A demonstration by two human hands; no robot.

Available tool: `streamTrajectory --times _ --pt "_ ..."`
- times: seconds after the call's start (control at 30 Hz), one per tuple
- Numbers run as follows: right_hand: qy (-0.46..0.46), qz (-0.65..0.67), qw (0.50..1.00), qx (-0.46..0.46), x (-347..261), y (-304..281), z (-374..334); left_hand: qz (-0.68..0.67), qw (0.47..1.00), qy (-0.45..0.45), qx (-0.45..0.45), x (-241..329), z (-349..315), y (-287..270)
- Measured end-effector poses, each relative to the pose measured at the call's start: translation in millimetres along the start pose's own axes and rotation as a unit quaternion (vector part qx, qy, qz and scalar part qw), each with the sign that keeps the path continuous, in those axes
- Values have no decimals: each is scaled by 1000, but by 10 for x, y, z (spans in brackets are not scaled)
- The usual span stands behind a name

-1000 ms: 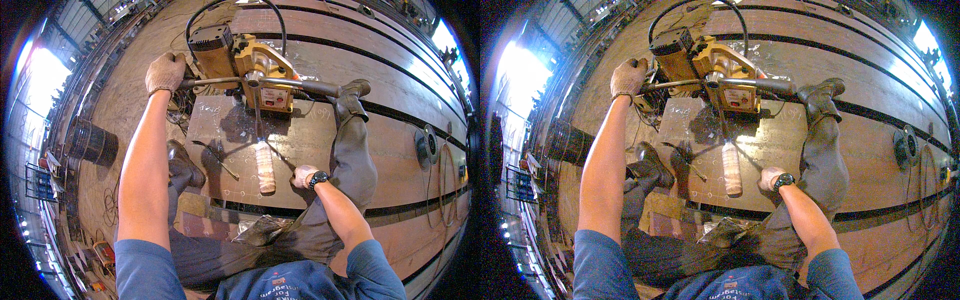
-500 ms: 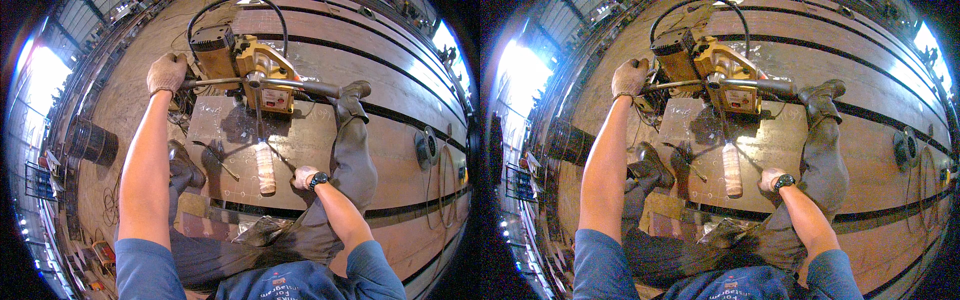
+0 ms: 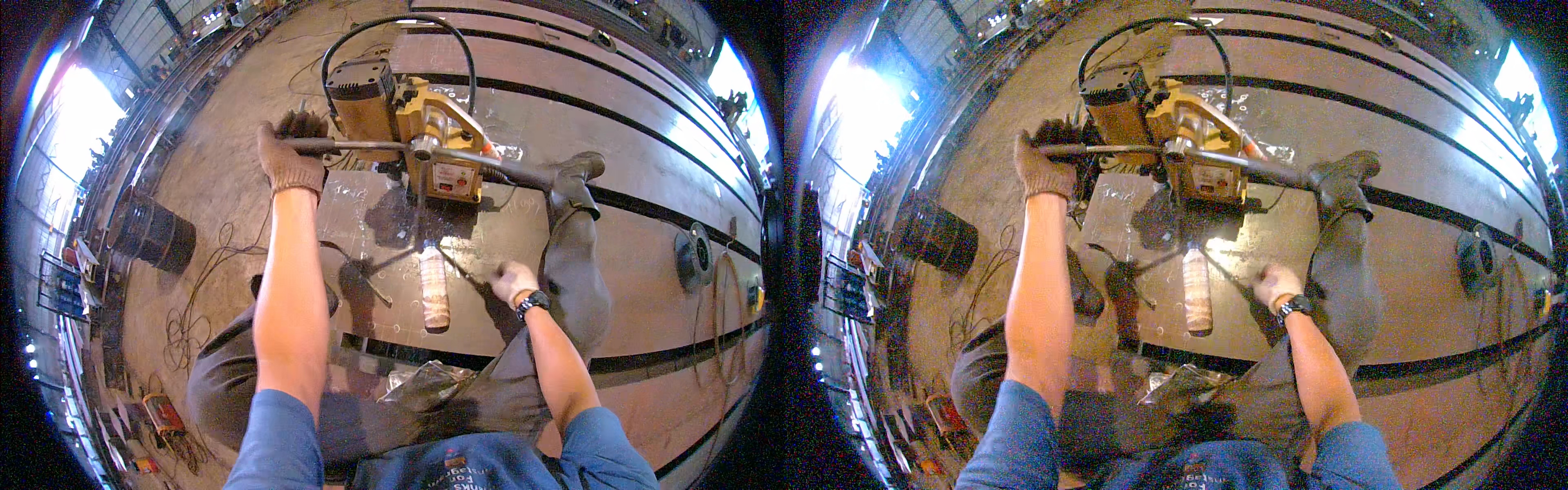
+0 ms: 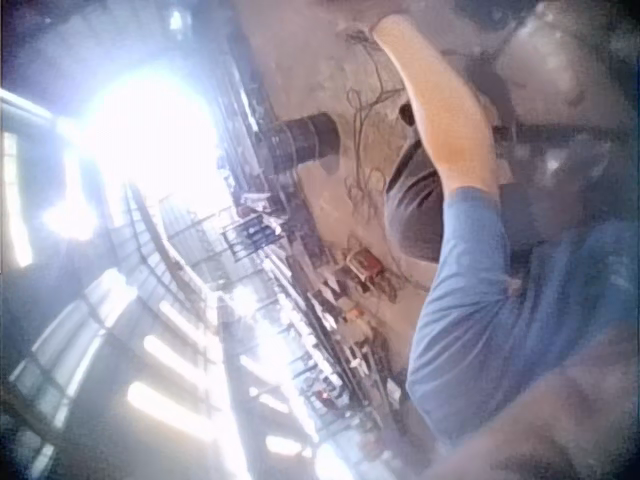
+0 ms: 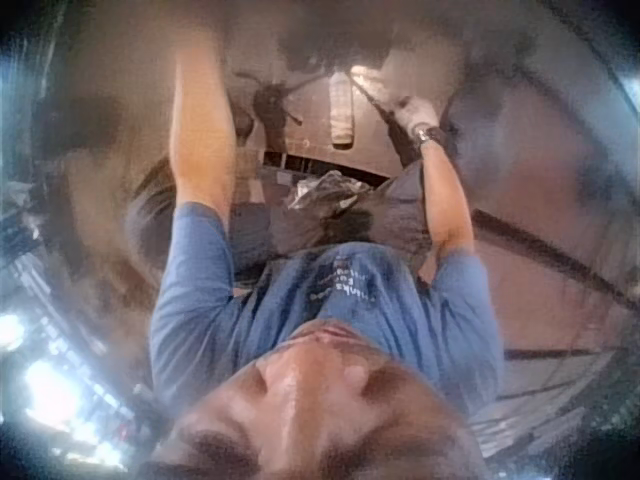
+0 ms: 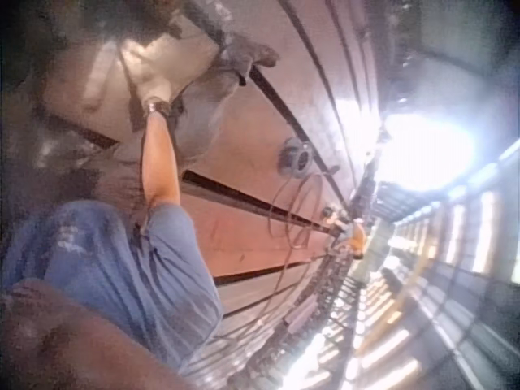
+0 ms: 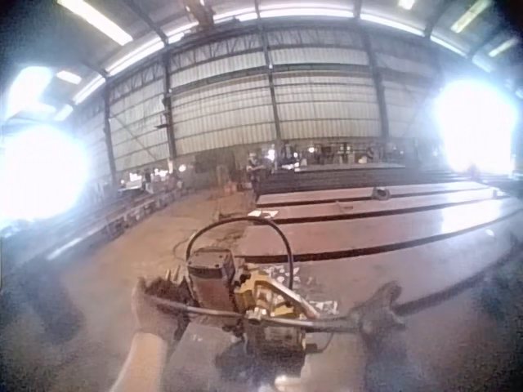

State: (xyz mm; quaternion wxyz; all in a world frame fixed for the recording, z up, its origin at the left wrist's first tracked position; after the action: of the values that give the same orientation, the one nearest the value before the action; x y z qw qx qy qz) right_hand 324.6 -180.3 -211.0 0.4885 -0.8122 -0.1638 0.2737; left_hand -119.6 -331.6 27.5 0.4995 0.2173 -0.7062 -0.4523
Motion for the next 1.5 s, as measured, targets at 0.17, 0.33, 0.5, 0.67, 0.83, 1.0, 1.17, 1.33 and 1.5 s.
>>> streamTrajectory --times 0.17,0.33,0.5,0.67,0.83,1.0,1.17,1.33,1.5 --pt "134 384 766 498 761 -1302 -450 101 956 109 -253 -571 -1217 1354" --pt "-162 425 680 575 -618 -2651 -1222 97 885 105 -444 -1901 -2114 1437" --pt "-37 -104 947 302 -1191 -2458 -580 156 964 -28 -215 -2245 -2209 336" --pt "-15 -63 966 250 -670 -1728 -79 723 684 94 28 -1817 -2034 -1830" --pt "-5 102 980 171 -588 -1038 340 796 569 -44 203 -1142 -1763 -2767" --pt "-47 201 962 177 -694 -663 571 761 625 -87 152 -1147 -1483 -2872" --pt "-26 253 954 156 -700 -485 664 629 774 62 37 -1559 -1057 -2348" --pt "-53 237 953 180 -888 -481 649 704 687 -86 -160 -1931 -479 -2403" --pt "-3 261 956 137 -735 -500 639 736 677 6 -7 -2066 -826 -2085"
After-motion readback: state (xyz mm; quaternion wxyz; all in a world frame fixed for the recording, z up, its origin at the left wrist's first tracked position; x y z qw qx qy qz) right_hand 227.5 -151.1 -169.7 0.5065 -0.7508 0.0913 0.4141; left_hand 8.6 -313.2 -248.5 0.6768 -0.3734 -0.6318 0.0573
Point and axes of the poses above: each hand's wrist, its own z-axis towards the middle knuckle, its own y-axis out of the palm, x = y × z, the point moved 6 cm from there along z, towards the middle knuckle, and after that the axes turned 4 degrees about -z, right-handed, at the moved point
